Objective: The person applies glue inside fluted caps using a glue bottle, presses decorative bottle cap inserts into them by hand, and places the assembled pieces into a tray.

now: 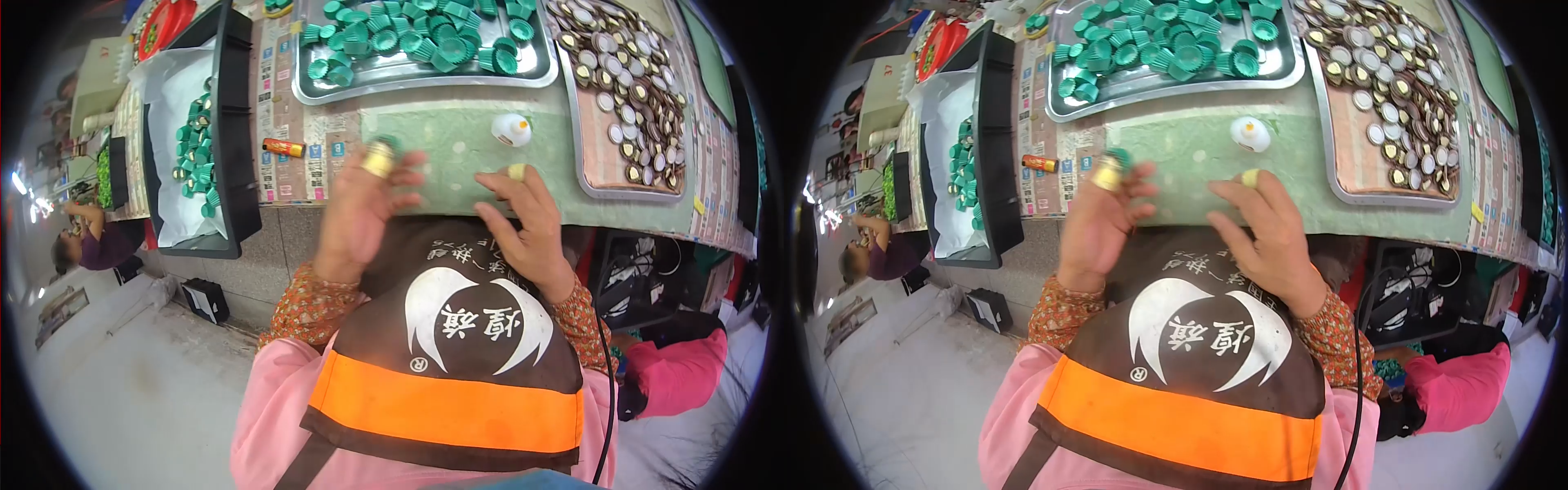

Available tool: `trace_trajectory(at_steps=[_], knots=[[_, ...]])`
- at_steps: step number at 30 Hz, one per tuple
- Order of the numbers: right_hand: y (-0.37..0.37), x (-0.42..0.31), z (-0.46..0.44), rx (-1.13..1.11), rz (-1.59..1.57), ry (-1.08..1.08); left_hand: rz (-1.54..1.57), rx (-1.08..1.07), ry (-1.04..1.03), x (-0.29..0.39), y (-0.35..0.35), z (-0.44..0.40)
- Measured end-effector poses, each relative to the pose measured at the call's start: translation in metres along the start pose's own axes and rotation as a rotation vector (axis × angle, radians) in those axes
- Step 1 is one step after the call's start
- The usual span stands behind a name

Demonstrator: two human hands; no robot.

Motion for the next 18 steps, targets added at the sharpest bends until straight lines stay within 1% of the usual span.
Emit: trace_trajectory(at_steps=[2, 3, 4, 5, 8, 9, 10, 12, 14, 15, 17, 18], knots=[[0.01, 0.003, -0.001, 0.058, -0.009, -0.037, 0.182, 0.018, -0.187, 0.04, 0.032, 0.002], [0.016, 0.003, -0.002, 0.115, 0.023, -0.013, 0.28, 0.018, -0.29, 0.062, 0.049, 0.004], [0.022, 0.004, -0.003, 0.144, 0.04, -0.009, 0.348, -0.001, -0.398, 0.087, 0.063, 0.006], [0.029, 0.006, -0.004, 0.173, 0.058, -0.007, 0.345, 0.04, -0.478, 0.109, 0.081, 0.009], [0.042, 0.014, -0.006, 0.268, 0.084, -0.002, 0.513, 0.091, -0.578, 0.144, 0.116, 0.018], [0.044, 0.018, -0.006, 0.308, 0.083, -0.016, 0.549, 0.088, -0.547, 0.147, 0.114, 0.019], [0.046, 0.022, -0.005, 0.349, 0.082, -0.03, 0.519, 0.061, -0.533, 0.146, 0.113, 0.016], [0.046, 0.026, -0.007, 0.327, 0.114, -0.096, 0.461, 0.008, -0.504, 0.139, 0.108, 0.003], [0.041, 0.021, -0.011, 0.308, 0.153, -0.144, -0.205, 0.307, -0.521, 0.132, 0.079, -0.009], [0.036, 0.017, -0.015, 0.279, 0.184, -0.101, -0.538, 0.453, -0.51, 0.127, 0.064, -0.016], [0.025, 0.01, -0.026, 0.223, 0.248, -0.013, -1.318, 0.352, -0.741, 0.121, 0.021, -0.043], [0.023, 0.01, -0.029, 0.21, 0.286, 0.0, -1.47, 0.366, -0.826, 0.12, 0.009, -0.05]])
Point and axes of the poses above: each hand's wrist, its own z-axis away from the middle knuckle, its own y-axis out of the back of the hand, x = y × z, the point moved 6 cm from there along -z, towards the middle knuckle, and after that the axes turned 7 degrees about x, right-handed, at the moved point
